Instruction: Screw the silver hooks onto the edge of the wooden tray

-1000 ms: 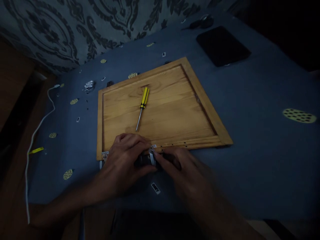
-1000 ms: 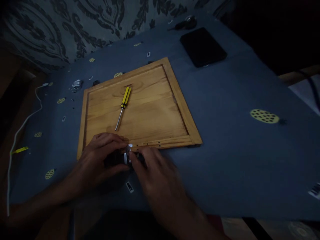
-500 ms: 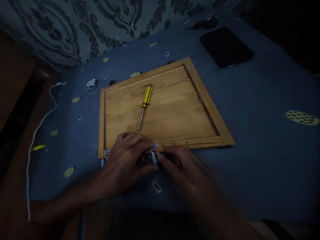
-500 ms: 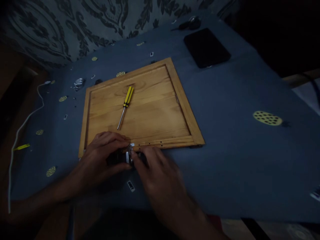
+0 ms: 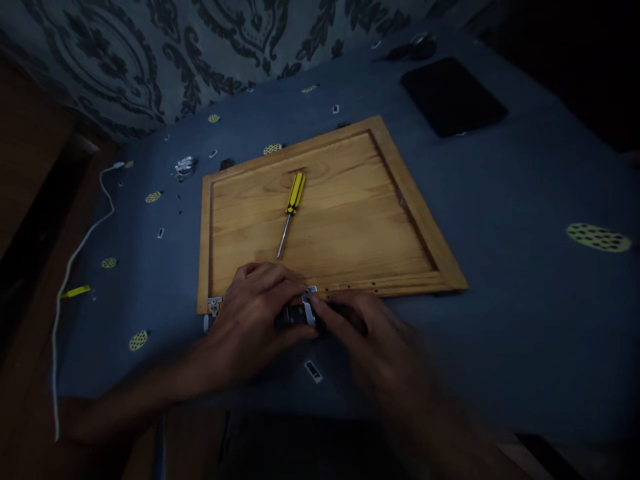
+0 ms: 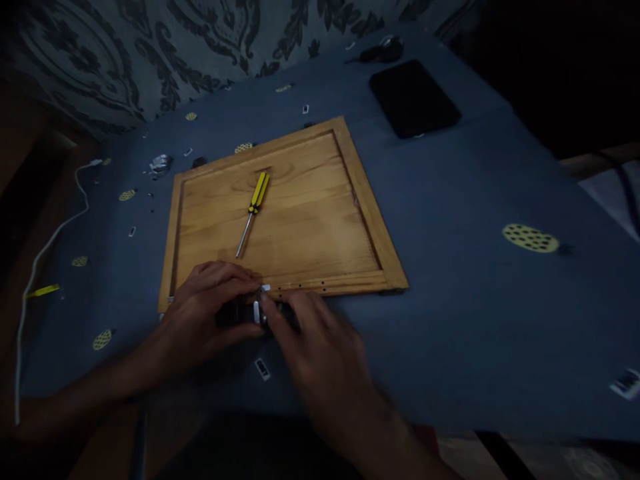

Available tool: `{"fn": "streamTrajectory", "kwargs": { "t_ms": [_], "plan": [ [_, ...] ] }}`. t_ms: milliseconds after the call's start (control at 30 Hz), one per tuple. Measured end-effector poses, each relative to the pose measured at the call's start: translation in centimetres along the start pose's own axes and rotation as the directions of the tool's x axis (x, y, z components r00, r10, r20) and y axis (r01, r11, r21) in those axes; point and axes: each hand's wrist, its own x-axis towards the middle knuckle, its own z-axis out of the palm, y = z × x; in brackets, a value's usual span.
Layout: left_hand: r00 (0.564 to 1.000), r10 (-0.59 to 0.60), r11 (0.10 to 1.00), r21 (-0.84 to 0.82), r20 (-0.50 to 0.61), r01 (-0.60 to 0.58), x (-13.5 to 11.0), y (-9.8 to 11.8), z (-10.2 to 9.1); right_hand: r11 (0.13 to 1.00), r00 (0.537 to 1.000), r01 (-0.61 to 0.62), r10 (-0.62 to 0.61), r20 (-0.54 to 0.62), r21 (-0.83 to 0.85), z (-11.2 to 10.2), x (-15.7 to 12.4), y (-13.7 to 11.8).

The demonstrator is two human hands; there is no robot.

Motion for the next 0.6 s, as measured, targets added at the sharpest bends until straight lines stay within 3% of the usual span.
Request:
{"fn": "streamTrajectory", "kwargs": {
  "t_ms": [300, 500, 600],
  "plan": [
    [1.000, -0.015, 1.000, 0.024, 0.024, 0.015, 0.0, 0.0, 0.0, 0.994, 0.994, -0.109, 0.109, 0.000, 0.011, -0.1, 0.7, -0.4],
    [0.996, -0.044, 0.998, 0.049, 0.072, 0.040, 0.1, 0.2, -0.9, 0.992, 1.000, 0.025, -0.025, 0.002, -0.126, -0.3, 0.8, -0.4],
    [0.996, -0.063, 0.995, 0.076, 0.066, 0.058, 0.1, 0.0, -1.5, 0.987, 0.999, 0.031, -0.032, 0.000, -0.159, -0.3, 0.7, -0.4]
  ]
}}
